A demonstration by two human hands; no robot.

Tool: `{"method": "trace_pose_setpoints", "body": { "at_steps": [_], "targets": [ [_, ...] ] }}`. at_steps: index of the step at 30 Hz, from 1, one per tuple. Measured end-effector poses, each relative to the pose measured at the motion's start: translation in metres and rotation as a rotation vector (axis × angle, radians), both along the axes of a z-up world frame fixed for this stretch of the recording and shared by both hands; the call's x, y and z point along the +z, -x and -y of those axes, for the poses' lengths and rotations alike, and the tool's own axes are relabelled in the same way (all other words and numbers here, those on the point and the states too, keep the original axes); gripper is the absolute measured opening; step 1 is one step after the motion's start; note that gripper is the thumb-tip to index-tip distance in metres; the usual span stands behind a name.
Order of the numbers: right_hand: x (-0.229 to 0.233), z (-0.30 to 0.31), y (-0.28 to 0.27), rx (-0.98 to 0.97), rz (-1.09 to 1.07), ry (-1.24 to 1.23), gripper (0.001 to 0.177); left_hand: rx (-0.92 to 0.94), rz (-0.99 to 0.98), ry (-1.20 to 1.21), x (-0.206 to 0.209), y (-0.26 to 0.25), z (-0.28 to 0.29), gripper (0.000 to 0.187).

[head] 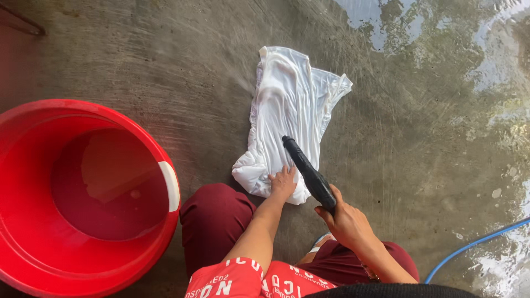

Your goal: The person uses a pressure washer to spray water onto a white garment on a concrete floor, turning and spreading the item to reach different areas.

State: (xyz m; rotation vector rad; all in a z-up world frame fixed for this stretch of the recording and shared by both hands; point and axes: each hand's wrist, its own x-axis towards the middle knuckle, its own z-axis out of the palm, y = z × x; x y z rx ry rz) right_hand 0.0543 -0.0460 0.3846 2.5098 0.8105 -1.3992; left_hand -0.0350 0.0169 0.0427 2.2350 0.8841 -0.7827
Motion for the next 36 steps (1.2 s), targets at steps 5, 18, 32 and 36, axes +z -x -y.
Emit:
{"method": "trace_pose_setpoints", "body": {
  "at_steps": [5, 18, 32, 36],
  "targets": [
    [0.003, -0.005, -0.001, 0.023, -0.06, 0.02, 0.061, -0.019, 0.013, -0.055, -0.009, 0.001, 0.004, 0.06],
    [-0.005, -0.003, -0.017, 0.004, 0.018, -0.094, 0.061, 0.047, 0.063, 0.028, -0.001, 0.002, -0.001, 0.044],
    [0.008, -0.013, -0.058, -0.126, 0.143, -0.045, 0.061, -0.06, 0.616, -0.594, -0.051, -0.009, 0.028, 0.005],
    [0.01, -0.004, -0.064, -0.151, 0.183, -0.028, 0.061, -0.093, 0.712, -0.481, -0.031, -0.01, 0.036, 0.027]
  ]
}}
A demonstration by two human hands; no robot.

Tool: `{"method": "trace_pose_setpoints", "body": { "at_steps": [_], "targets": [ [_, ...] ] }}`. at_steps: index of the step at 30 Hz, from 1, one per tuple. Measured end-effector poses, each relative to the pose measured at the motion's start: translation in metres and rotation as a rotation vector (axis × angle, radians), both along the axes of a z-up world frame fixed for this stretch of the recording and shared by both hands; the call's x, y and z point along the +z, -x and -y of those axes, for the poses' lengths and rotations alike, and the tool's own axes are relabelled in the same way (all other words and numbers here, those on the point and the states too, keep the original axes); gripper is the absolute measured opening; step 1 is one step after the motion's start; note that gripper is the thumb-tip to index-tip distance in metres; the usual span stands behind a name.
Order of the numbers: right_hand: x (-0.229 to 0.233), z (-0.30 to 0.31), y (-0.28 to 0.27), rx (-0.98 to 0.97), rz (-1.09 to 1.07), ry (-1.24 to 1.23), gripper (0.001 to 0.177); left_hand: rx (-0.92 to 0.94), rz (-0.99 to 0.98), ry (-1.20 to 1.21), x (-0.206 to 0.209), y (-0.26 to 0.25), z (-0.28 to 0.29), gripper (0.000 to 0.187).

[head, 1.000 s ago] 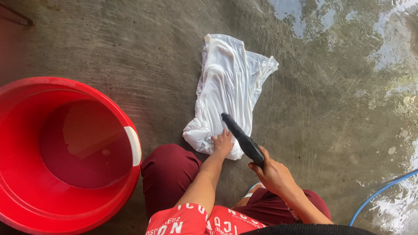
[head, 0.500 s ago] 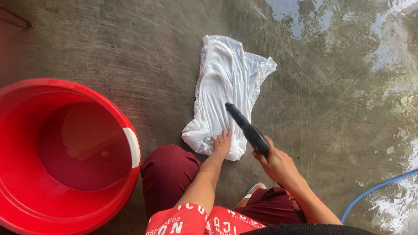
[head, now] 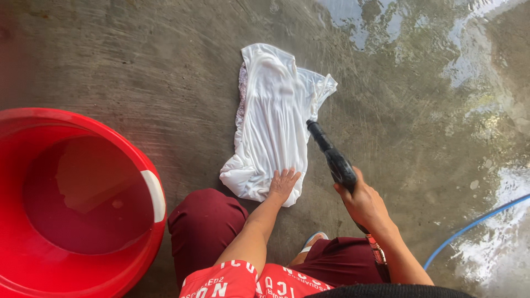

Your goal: The person uses a pressure washer to spray water onto a white garment on a concrete floor, turning and spreading the item to reach different areas.

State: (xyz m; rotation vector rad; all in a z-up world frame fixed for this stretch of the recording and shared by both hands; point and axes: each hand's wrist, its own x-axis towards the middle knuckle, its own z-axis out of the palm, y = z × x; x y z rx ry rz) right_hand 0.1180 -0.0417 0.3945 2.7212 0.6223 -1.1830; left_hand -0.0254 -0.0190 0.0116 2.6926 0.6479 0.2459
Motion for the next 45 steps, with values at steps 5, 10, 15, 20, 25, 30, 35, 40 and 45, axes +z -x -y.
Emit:
{"method": "trace_pose_setpoints", "body": {
  "at_steps": [5, 10, 15, 20, 25, 30, 35, 40, 45],
  "targets": [
    [-0.014, 0.012, 0.0, -0.025, -0.026, -0.036, 0.059, -0.226, -0.15, 0.147, -0.03, -0.007, 0.004, 0.012],
    [-0.012, 0.019, -0.008, -0.105, -0.01, -0.024, 0.062, -0.238, -0.143, 0.225, -0.029, -0.009, 0.001, 0.015],
    [-0.019, 0.029, -0.023, -0.161, 0.012, -0.04, 0.063, -0.25, -0.267, 0.236, -0.007, -0.013, -0.005, 0.026],
    [-0.026, 0.038, -0.034, -0.218, 0.079, -0.064, 0.062, -0.173, -0.229, 0.136, -0.035, -0.021, 0.011, 0.017],
    [-0.027, 0.04, -0.04, -0.244, 0.085, -0.084, 0.062, -0.17, -0.292, 0.202, -0.031, -0.025, 0.008, 0.013],
    [-0.043, 0.051, -0.049, -0.254, 0.089, -0.104, 0.06, -0.208, -0.373, 0.288, -0.018, -0.023, 0.0, 0.017],
    [-0.033, 0.04, -0.037, -0.248, 0.083, -0.111, 0.06, -0.218, -0.38, 0.297, -0.001, -0.017, -0.007, 0.026],
    [-0.037, 0.051, -0.019, -0.132, -0.005, -0.001, 0.058, -0.254, -0.481, 0.29, 0.008, -0.017, -0.012, 0.034],
    [-0.043, 0.064, 0.006, -0.049, -0.095, 0.107, 0.058, -0.304, -0.578, 0.29, 0.012, -0.019, -0.012, 0.048]
  ]
}}
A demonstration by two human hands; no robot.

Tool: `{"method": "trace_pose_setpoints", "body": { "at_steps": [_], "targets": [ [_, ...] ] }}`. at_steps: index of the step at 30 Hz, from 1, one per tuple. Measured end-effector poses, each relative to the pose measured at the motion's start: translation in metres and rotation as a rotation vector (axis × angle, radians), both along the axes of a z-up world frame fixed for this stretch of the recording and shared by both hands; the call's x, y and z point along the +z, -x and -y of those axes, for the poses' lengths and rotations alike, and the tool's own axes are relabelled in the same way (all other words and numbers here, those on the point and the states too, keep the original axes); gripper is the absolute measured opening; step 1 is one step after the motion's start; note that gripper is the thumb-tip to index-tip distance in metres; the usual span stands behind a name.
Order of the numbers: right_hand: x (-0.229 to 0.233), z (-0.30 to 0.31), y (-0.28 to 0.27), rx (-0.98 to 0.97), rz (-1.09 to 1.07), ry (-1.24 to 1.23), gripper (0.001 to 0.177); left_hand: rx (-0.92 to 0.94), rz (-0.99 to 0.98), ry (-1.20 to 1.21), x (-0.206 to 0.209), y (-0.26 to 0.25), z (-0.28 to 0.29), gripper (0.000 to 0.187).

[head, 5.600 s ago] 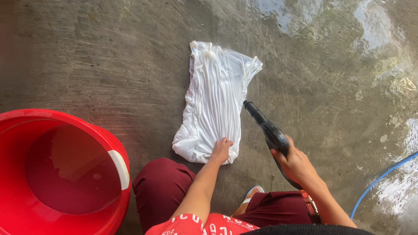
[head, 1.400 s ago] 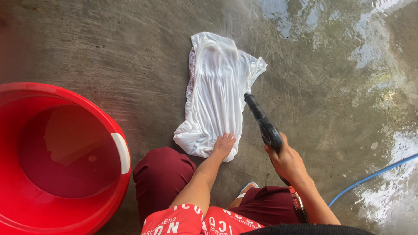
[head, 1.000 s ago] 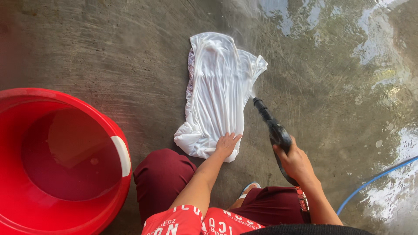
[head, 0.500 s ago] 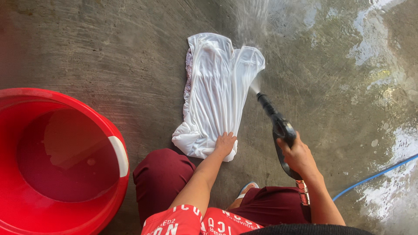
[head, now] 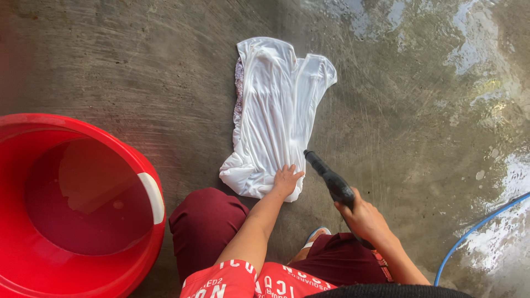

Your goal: The person uses a pressure washer to spray water onto a white garment on a concrete floor, turning and spreading the item to reach different areas.

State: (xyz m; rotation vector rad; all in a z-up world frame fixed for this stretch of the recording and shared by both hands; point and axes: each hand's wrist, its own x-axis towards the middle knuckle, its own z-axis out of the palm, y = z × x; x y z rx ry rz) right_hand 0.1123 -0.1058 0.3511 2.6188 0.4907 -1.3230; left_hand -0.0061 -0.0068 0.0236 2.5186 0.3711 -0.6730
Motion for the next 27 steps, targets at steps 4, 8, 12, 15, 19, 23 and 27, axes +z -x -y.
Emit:
{"method": "trace_pose_setpoints", "body": {
  "at_steps": [4, 8, 12, 15, 19, 23, 27],
  "targets": [
    [0.027, -0.019, 0.007, -0.015, 0.019, -0.029, 0.065, 0.026, -0.006, 0.004, -0.002, -0.001, 0.002, 0.053],
    [0.039, -0.023, 0.007, -0.106, 0.085, -0.097, 0.068, 0.04, 0.003, 0.023, -0.008, -0.001, 0.003, 0.05],
    [0.031, -0.02, 0.006, -0.041, 0.031, -0.056, 0.064, 0.054, 0.033, 0.022, -0.012, 0.0, 0.003, 0.049],
    [0.032, -0.023, 0.002, 0.0, 0.022, -0.015, 0.067, 0.048, 0.047, 0.049, -0.022, -0.001, 0.006, 0.053],
    [0.038, -0.039, -0.011, -0.06, 0.079, -0.117, 0.069, 0.067, 0.01, 0.093, -0.023, 0.001, 0.006, 0.049],
    [0.032, -0.065, -0.034, -0.07, 0.113, -0.205, 0.062, 0.043, -0.074, 0.146, -0.023, 0.001, 0.005, 0.052],
    [0.024, -0.088, -0.055, -0.052, 0.138, -0.254, 0.061, 0.027, -0.167, 0.233, -0.008, 0.001, 0.0, 0.059]
  ]
}}
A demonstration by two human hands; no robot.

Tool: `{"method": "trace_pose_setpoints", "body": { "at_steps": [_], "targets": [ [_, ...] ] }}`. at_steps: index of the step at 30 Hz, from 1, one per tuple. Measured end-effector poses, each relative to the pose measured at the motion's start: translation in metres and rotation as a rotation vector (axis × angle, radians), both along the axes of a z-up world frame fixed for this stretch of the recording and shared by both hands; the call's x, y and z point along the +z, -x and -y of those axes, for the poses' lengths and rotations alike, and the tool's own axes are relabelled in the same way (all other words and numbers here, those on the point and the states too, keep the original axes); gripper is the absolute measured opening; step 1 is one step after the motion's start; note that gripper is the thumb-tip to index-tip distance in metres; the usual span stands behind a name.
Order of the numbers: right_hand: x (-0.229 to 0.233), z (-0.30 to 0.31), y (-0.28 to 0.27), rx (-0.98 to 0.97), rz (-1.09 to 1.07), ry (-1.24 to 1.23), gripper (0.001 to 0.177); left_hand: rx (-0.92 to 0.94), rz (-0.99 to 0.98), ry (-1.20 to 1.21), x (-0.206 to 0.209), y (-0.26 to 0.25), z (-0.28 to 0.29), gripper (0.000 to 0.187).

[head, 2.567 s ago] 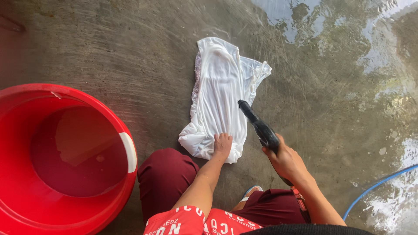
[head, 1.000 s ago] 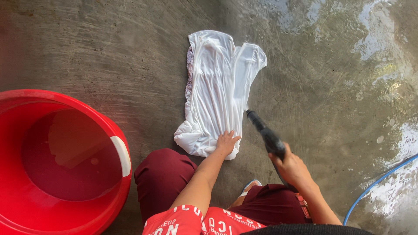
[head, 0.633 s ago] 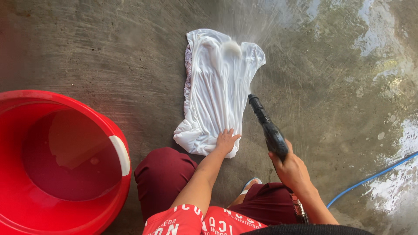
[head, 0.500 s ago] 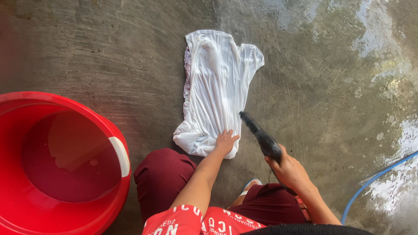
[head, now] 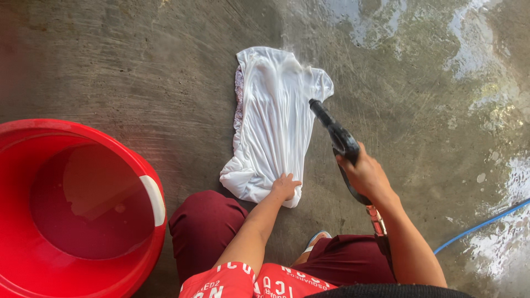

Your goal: The person uses a pressure washer to spray water onto a white garment on a concrete floor, turning and spreading the item to reach different areas.

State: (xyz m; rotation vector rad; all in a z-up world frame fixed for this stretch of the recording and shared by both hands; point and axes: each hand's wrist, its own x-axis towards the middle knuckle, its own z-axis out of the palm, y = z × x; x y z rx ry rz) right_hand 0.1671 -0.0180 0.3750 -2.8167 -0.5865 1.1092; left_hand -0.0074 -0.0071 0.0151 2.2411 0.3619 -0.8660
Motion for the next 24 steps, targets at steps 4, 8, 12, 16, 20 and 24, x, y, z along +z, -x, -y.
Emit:
{"method": "trace_pose_setpoints", "body": {
  "at_steps": [4, 8, 12, 16, 20, 24],
  "targets": [
    [0.006, -0.012, -0.01, -0.01, 0.059, -0.031, 0.064, -0.036, -0.048, 0.034, -0.007, 0.003, 0.004, 0.06],
    [0.003, -0.005, -0.01, -0.022, 0.038, 0.01, 0.068, -0.089, -0.082, 0.053, -0.016, 0.006, 0.013, 0.064],
    [-0.003, -0.002, -0.006, 0.008, -0.004, 0.057, 0.068, -0.131, -0.11, 0.09, -0.02, 0.006, 0.018, 0.068],
    [0.012, -0.009, 0.011, -0.023, -0.002, 0.059, 0.068, -0.129, -0.117, 0.086, -0.013, 0.007, 0.012, 0.07],
    [-0.006, 0.006, 0.017, 0.04, -0.046, 0.119, 0.065, -0.114, -0.135, 0.134, -0.013, 0.006, 0.009, 0.072],
    [0.005, 0.0, 0.023, 0.026, -0.043, 0.098, 0.065, -0.115, -0.143, 0.142, -0.009, 0.008, 0.01, 0.072]
  ]
}}
